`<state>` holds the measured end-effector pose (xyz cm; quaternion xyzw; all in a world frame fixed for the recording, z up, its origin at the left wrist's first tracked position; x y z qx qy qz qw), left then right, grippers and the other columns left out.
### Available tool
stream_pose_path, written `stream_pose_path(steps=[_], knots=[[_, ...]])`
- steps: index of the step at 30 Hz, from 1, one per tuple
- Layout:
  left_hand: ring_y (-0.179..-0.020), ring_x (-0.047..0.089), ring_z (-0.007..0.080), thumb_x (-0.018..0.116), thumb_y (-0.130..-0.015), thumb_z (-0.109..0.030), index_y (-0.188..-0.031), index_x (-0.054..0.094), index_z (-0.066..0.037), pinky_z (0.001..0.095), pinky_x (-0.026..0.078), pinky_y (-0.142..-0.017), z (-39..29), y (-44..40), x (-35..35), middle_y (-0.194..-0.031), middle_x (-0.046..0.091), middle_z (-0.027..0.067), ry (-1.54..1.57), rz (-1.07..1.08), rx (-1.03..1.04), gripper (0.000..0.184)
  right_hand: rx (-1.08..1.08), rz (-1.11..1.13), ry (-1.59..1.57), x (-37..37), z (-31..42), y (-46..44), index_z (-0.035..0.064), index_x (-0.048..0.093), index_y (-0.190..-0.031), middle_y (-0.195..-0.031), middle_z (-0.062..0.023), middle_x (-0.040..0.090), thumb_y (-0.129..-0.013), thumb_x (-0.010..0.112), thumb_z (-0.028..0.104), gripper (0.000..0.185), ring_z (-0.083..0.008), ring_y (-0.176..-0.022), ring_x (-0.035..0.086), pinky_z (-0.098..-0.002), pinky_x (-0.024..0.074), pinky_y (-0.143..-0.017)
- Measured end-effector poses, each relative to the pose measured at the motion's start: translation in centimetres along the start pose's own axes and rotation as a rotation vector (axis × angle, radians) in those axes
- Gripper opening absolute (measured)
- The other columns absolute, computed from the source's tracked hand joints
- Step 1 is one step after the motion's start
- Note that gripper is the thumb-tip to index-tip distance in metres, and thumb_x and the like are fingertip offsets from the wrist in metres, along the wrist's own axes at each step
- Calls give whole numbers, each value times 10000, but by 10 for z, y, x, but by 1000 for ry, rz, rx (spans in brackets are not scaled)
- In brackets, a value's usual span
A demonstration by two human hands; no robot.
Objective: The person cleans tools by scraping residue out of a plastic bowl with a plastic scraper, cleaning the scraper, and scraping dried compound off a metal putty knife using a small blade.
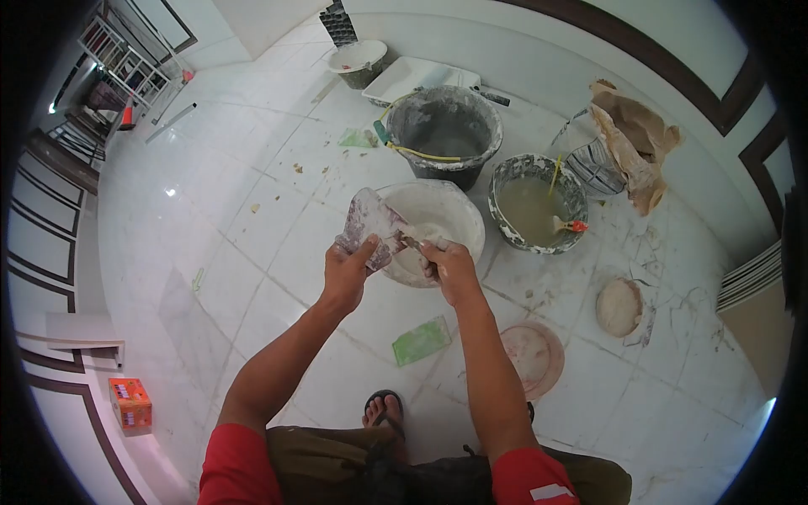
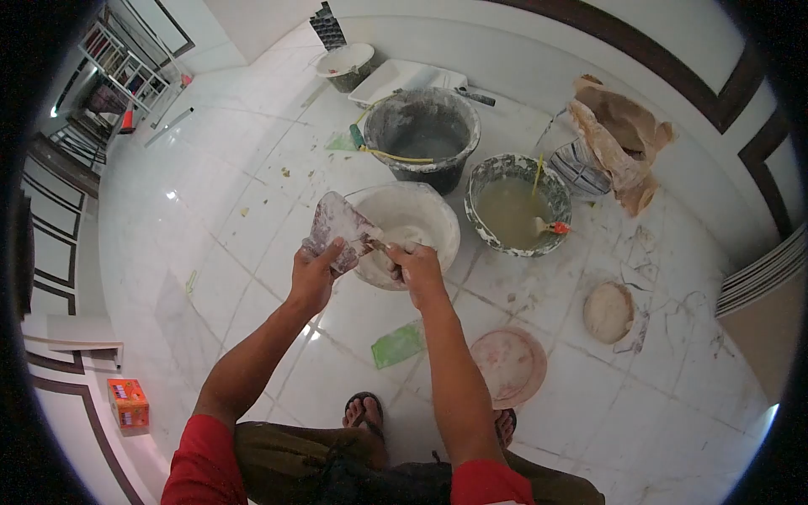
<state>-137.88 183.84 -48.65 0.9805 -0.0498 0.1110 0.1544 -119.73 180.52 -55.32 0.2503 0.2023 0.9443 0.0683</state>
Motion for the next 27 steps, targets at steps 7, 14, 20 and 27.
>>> stream_pose_path(steps=[7, 14, 20, 27], knots=[[-1042, 705, 226, 649, -1014, -99, -1289, 579, 65, 400, 626, -912, -2, 0, 2, -1197, 692, 139, -3, 13, 12, 328, -31, -8, -37, -2, -2, -1, 26, 699, -889, -697, -26, 625, -960, 720, 192, 182, -119, -591, 549, -286, 421, -558], [-1054, 705, 229, 659, -1009, -106, -1297, 571, 81, 391, 625, -902, -2, 0, 3, -1205, 689, 152, -2, 16, 18, 355, -44, -131, -93, -46, -11, -17, 44, 691, -865, -688, -22, 606, -964, 714, 188, 176, -113, -563, 521, -271, 398, -529], [-1050, 712, 240, 641, -1020, -127, -1295, 544, 69, 367, 632, -886, 0, -2, -2, -1214, 683, 155, -18, -7, 23, 351, 11, -74, -168, -29, -4, 4, 50, 715, -910, -694, -8, 609, -981, 702, 202, 167, -114, -563, 524, -276, 400, -524], [-1121, 682, 250, 637, -1023, -118, -1322, 537, 26, 413, 605, -961, 4, 6, 11, -1262, 656, 136, 52, -6, -19, 347, -75, 187, 62, 19, -7, 7, 40, 706, -956, -734, -8, 648, -971, 738, 272, 235, -107, -579, 548, -263, 426, -543]])
Point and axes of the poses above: each hand's wrist, its own y-axis away from the middle knuckle, its own x-axis out of the palm, z = x × y, the point moved 9 cm from there along -y, towards the middle knuckle
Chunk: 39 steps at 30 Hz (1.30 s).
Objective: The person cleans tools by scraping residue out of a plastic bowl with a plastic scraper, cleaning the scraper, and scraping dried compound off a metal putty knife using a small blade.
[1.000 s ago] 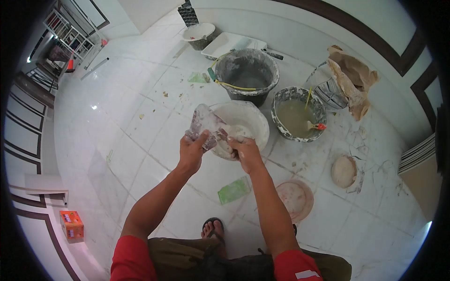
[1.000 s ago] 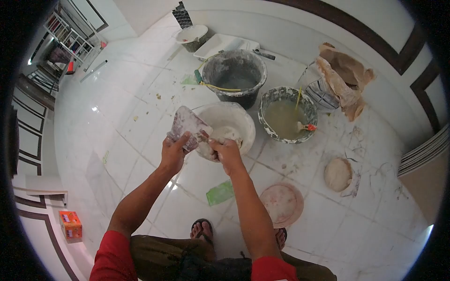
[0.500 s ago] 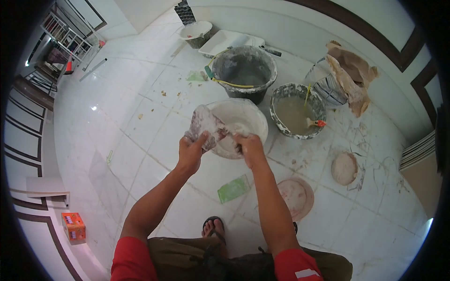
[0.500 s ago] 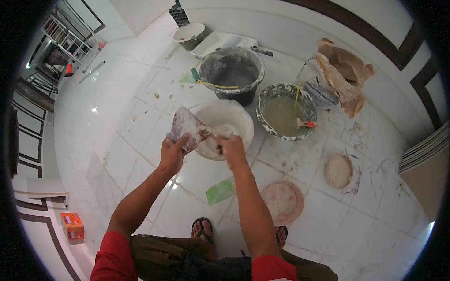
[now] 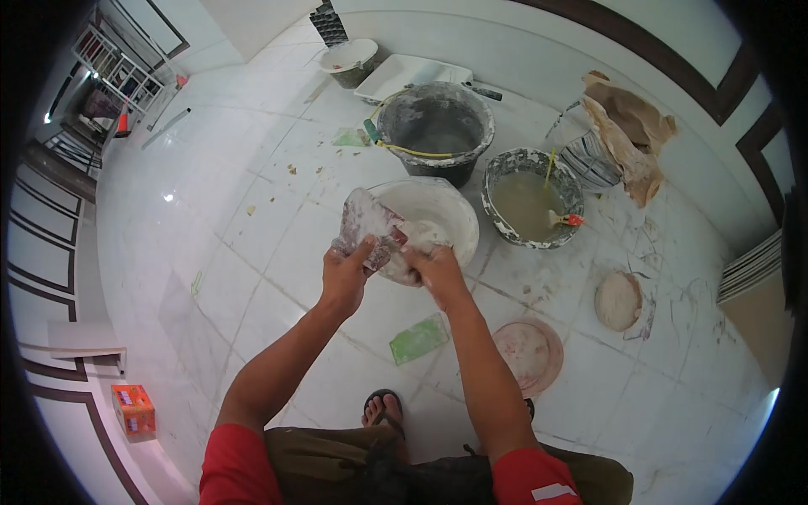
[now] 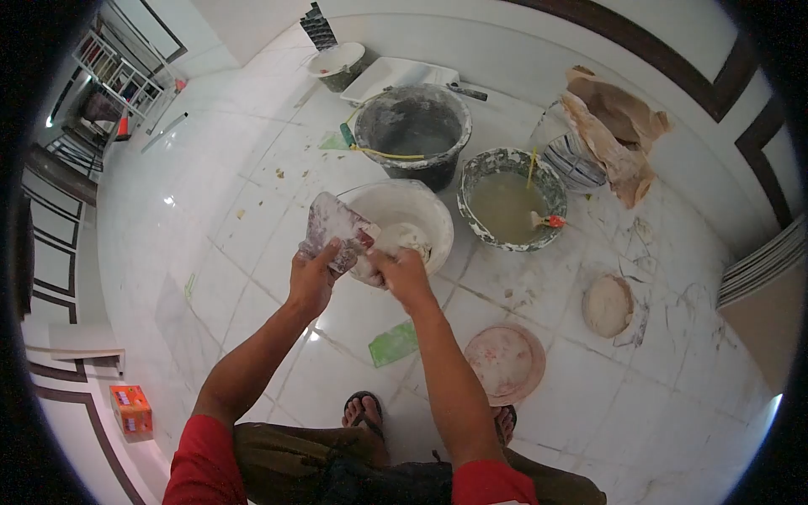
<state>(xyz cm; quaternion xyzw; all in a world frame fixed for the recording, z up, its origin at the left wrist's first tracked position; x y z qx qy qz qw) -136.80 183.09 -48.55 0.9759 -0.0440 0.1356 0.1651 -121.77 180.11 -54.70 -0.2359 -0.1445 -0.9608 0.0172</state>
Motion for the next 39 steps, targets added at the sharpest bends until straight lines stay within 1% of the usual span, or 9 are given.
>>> stream_pose_path(steps=[2, 5, 8, 12, 14, 17, 25, 33, 39], knots=[[-1133, 675, 254, 633, -1025, -117, -1330, 531, 21, 427, 597, -978, 0, -1, -1, -1268, 653, 133, 9, 18, 9, 350, -27, -316, -76, -46, -5, -3, 46, 703, -946, -734, -8, 652, -977, 735, 269, 228, -102, -585, 549, -259, 412, -540], [-1148, 667, 259, 624, -1030, -119, -1345, 517, 19, 445, 587, -1003, 0, -1, -1, -1275, 650, 131, 30, 19, 14, 359, 65, -186, -94, -25, 7, 6, 44, 700, -935, -732, -12, 649, -987, 727, 263, 227, -102, -587, 544, -254, 406, -550], [-1150, 666, 264, 617, -1034, -124, -1352, 506, 27, 449, 585, -1015, 2, 1, 2, -1278, 648, 135, 40, 21, -2, 370, -13, -88, -69, -9, -4, -1, 45, 703, -936, -731, -12, 644, -1001, 711, 259, 224, -101, -591, 537, -248, 405, -563], [-1149, 666, 262, 614, -1033, -124, -1342, 511, 32, 449, 603, -991, -6, 6, 8, -1280, 646, 139, 3, 21, -23, 361, -16, -205, -102, -31, -4, -4, 48, 699, -917, -727, -13, 644, -1009, 702, 262, 233, -100, -595, 531, -255, 410, -570], [-1136, 673, 257, 615, -1033, -124, -1335, 518, 31, 443, 613, -968, -6, 4, 4, -1273, 651, 135, -24, 19, -23, 354, 11, -82, -11, -13, -4, -1, 42, 690, -900, -716, -14, 634, -1015, 693, 254, 241, -100, -600, 523, -258, 410, -569], [-1105, 687, 245, 616, -1031, -122, -1321, 531, 31, 427, 629, -920, -9, 3, 2, -1252, 663, 130, -73, 13, -15, 339, 23, -179, -63, -38, -4, -3, 5, 703, -903, -710, -22, 625, -1005, 695, 232, 249, -97, -589, 520, -268, 417, -543], [-1005, 714, 195, 657, -1013, -139, -1247, 609, 41, 361, 632, -821, -11, 0, -6, -1159, 709, 111, -101, -12, 13, 299, 57, -115, -26, -30, -3, -2, 6, 685, -891, -718, -28, 626, -1005, 698, 238, 258, -101, -581, 517, -273, 419, -536], [-922, 724, 199, 675, -999, -129, -1236, 603, 57, 354, 615, -741, -11, 2, -5, -1128, 717, 127, -163, 6, 20, 310, 58, -66, 59, -22, -2, -1, 19, 681, -913, -722, -23, 615, -993, 714, 233, 231, -113, -601, 529, -274, 415, -560], [-869, 694, 176, 703, -986, -141, -1203, 584, 18, 336, 571, -675, -11, 1, -7, -1063, 705, 86, -168, 0, -2, 294, 59, -170, 31, -27, -3, -5, 15, 680, -912, -727, -17, 614, -992, 704, 234, 235, -103, -587, 517, -262, 411, -556]])
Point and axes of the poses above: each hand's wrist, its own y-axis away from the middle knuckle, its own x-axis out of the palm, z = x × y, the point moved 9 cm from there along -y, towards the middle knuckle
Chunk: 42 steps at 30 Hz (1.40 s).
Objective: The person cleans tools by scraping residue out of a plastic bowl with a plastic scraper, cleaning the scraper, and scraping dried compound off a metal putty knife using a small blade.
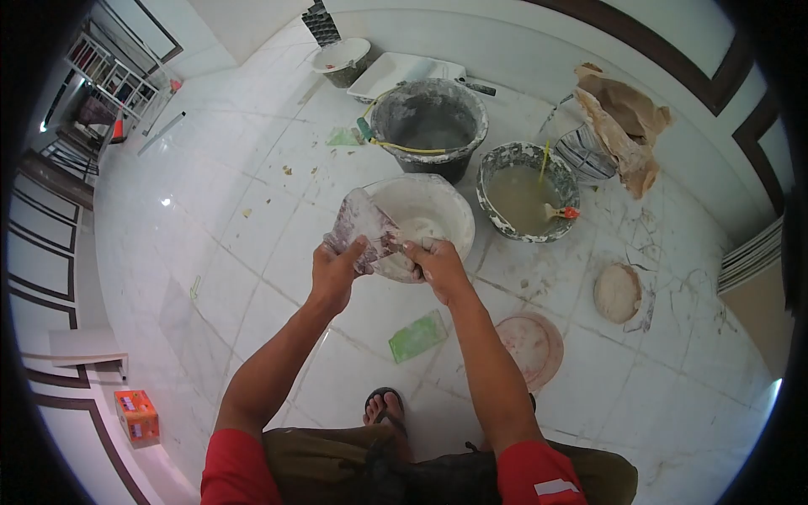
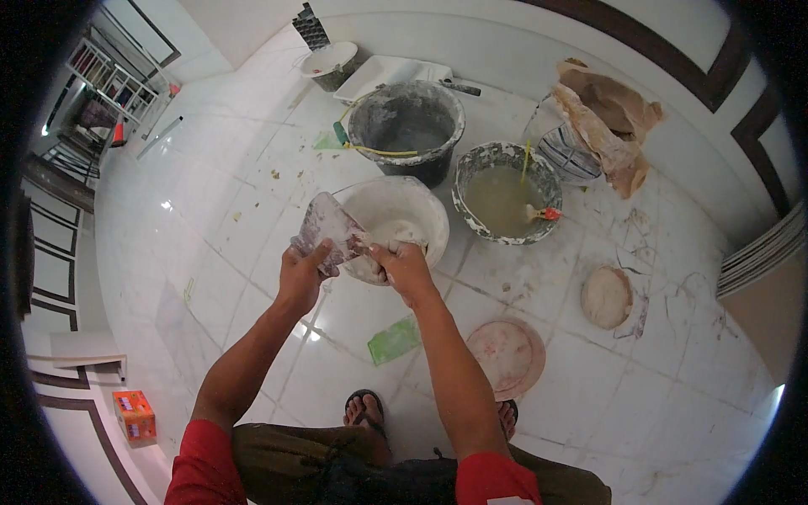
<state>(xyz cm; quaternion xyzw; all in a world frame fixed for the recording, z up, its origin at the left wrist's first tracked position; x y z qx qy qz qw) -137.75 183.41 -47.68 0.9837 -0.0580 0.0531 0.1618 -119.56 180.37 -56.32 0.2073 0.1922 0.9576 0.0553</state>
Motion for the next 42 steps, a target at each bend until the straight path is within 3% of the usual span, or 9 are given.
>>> stream_pose_path(steps=[3, 5, 10, 12, 17, 23, 42], knots=[[-866, 691, 171, 705, -982, -128, -1191, 586, 17, 349, 566, -673, 4, -2, -3, -1055, 706, 86, 12, -11, -16, 281, -30, -71, -5, -20, 10, -3, 6, 690, -948, -727, -14, 610, -991, 704, 236, 234, -101, -581, 512, -255, 412, -551], [-895, 703, 183, 689, -991, -126, -1205, 590, 48, 347, 582, -702, 3, 0, -4, -1078, 710, 107, -10, -8, -3, 293, 40, -136, -210, -43, -2, -7, 5, 698, -972, -723, -24, 622, -989, 706, 228, 223, -108, -572, 520, -258, 413, -540], [-922, 714, 185, 666, -1006, -127, -1233, 597, 66, 335, 595, -739, 4, -3, 1, -1114, 715, 123, 66, 27, 33, 306, 56, 84, -80, 7, 0, 14, 26, 690, -923, -685, -31, 623, -969, 728, 210, 193, -122, -558, 534, -276, 401, -524], [-868, 688, 164, 676, -1005, -161, -1232, 594, 1, 331, 556, -706, 4, -3, 4, -1081, 712, 77, 64, 37, 37, 290, 44, 40, -134, 0, 2, 8, 27, 693, -922, -686, -30, 623, -973, 725, 217, 199, -123, -557, 531, -276, 404, -526], [-867, 684, 163, 675, -1007, -154, -1228, 594, 3, 327, 552, -684, -1, 3, 10, -1075, 709, 73, 84, -1, 13, 283, 4, -11, -75, -1, 7, 6, 41, 693, -889, -685, -20, 616, -991, 710, 241, 225, -116, -555, 516, -268, 404, -534], [-836, 669, 168, 680, -1001, -138, -1204, 583, 9, 325, 541, -641, 5, -4, 0, -1052, 696, 78, 55, 18, 24, 269, 26, 108, -66, 12, 11, 10, 20, 683, -863, -681, -9, 602, -994, 712, 231, 250, -99, -572, 520, -274, 413, -541], [-837, 652, 159, 691, -993, -128, -1191, 573, -5, 322, 513, -630, 6, -5, -1, -1031, 673, 59, 45, 27, -4, 261, -10, 48, -41, -3, 8, 4, 23, 693, -918, -713, -13, 621, -998, 695, 242, 233, -101, -568, 525, -266, 405, -533]])
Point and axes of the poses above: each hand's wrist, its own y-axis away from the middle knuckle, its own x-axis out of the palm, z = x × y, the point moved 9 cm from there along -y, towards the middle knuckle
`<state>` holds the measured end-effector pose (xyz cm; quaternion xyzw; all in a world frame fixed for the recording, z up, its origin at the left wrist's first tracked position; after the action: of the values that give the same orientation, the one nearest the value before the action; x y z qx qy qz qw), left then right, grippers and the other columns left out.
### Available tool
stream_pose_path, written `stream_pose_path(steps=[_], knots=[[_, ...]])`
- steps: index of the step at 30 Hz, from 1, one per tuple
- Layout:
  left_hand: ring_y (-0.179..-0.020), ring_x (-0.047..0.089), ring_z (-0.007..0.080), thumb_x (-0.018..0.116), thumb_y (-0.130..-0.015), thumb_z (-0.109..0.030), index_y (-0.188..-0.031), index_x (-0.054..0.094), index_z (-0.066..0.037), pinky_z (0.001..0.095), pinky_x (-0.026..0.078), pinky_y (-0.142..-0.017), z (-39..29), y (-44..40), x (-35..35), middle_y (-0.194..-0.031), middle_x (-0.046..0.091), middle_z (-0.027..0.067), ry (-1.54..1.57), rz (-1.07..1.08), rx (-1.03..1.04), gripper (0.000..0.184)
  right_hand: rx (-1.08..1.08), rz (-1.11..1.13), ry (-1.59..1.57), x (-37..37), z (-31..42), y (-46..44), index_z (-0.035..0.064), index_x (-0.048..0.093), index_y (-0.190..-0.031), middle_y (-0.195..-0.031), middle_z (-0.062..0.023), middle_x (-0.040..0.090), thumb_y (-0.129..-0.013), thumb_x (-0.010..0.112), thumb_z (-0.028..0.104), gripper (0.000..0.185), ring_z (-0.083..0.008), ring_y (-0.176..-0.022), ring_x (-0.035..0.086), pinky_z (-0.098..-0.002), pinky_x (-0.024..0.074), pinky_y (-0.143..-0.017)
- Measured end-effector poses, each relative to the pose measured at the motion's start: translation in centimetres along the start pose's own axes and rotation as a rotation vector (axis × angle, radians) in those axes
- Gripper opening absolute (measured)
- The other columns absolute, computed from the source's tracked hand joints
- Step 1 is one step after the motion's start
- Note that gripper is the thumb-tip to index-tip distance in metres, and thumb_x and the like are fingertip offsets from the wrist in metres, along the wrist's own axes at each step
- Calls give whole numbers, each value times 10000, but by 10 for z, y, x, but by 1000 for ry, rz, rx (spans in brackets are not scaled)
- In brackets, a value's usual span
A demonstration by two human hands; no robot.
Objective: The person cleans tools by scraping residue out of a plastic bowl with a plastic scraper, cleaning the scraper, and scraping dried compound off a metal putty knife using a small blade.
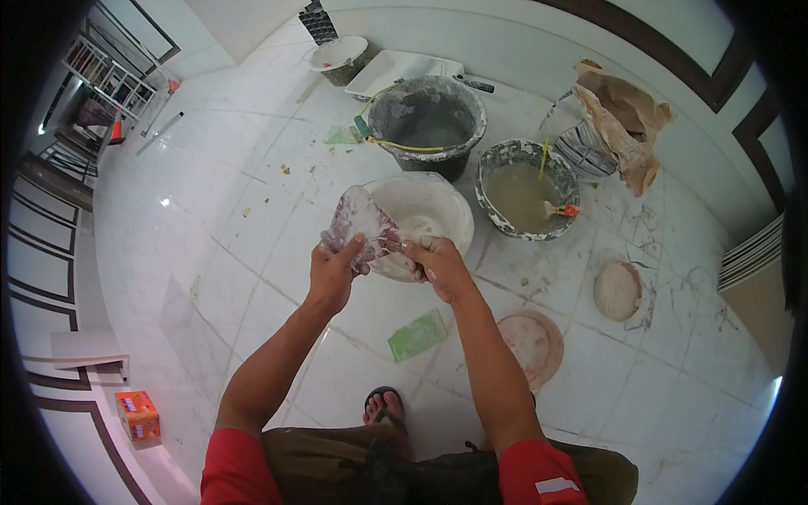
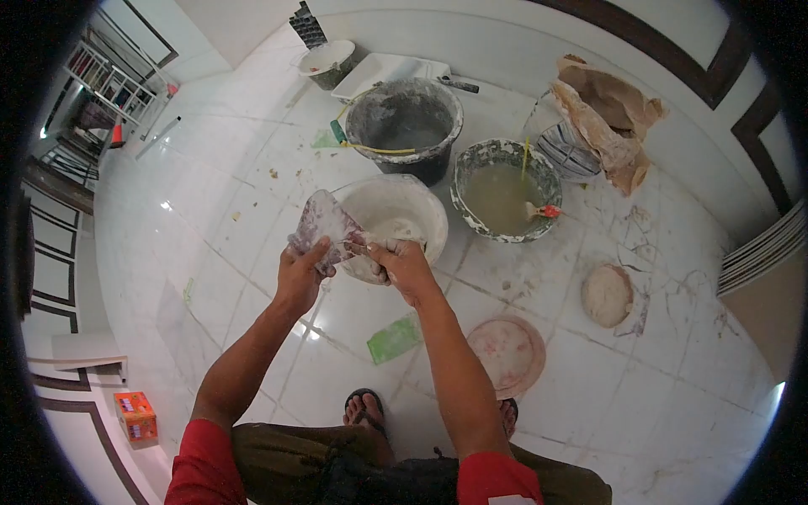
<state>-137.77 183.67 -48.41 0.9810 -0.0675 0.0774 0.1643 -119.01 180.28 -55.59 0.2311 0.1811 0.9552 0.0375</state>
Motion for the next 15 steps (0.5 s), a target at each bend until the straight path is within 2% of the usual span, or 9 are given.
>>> stream_pose_path(steps=[3, 5, 7, 10, 13, 15], knots=[[-838, 653, 160, 697, -989, -127, -1182, 571, -9, 324, 512, -625, 1, -5, -6, -1032, 673, 59, -1, 13, 13, 259, -29, -112, 4, -30, 2, -11, 23, 692, -937, -709, -12, 617, -990, 704, 227, 211, -103, -567, 530, -259, 407, -527], [-837, 653, 160, 696, -988, -122, -1181, 571, -8, 325, 512, -622, -2, -3, -4, -1031, 673, 59, 9, 17, 15, 257, 27, -61, -218, -41, -3, -8, 38, 699, -894, -730, -35, 642, -977, 714, 235, 214, -116, -570, 548, -285, 413, -525], [-836, 653, 161, 694, -986, -118, -1181, 571, -8, 326, 511, -620, -3, -1, 0, -1030, 673, 59, 37, 17, 20, 256, 68, -75, -135, -28, -2, 3, 43, 691, -879, -732, -39, 647, -978, 717, 234, 216, -120, -556, 544, -286, 403, -517], [-831, 653, 159, 692, -983, -110, -1188, 571, -6, 323, 508, -614, -5, -1, 1, -1025, 676, 58, 46, -2, 35, 259, 33, 61, -23, -2, -2, 9, 30, 690, -886, -674, -32, 621, -983, 714, 228, 222, -115, -550, 535, -282, 404, -518], [-818, 650, 155, 693, -981, -106, -1180, 578, -8, 316, 505, -606, -3, -1, 1, -1019, 679, 57, 25, -15, 15, 250, 7, -35, -62, -14, 5, 4, 22, 690, -874, -669, -34, 625, -988, 710, 225, 234, -108, -560, 538, -276, 402, -519], [-803, 649, 150, 693, -982, -108, -1165, 587, -12, 308, 500, -598, -3, -2, 1, -1010, 681, 55, 27, -15, 15, 233, 0, 0, -6, -6, 9, 7, 19, 691, -870, -674, -30, 621, -992, 706, 222, 238, -104, -563, 534, -273, 406, -521]])
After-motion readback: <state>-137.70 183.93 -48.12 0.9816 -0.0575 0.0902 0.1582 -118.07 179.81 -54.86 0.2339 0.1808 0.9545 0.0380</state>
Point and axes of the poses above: each hand's wrist, its own y-axis away from the middle knuckle, its own x-axis out of the palm, z = x × y, the point moved 9 cm from there along -y, towards the middle knuckle
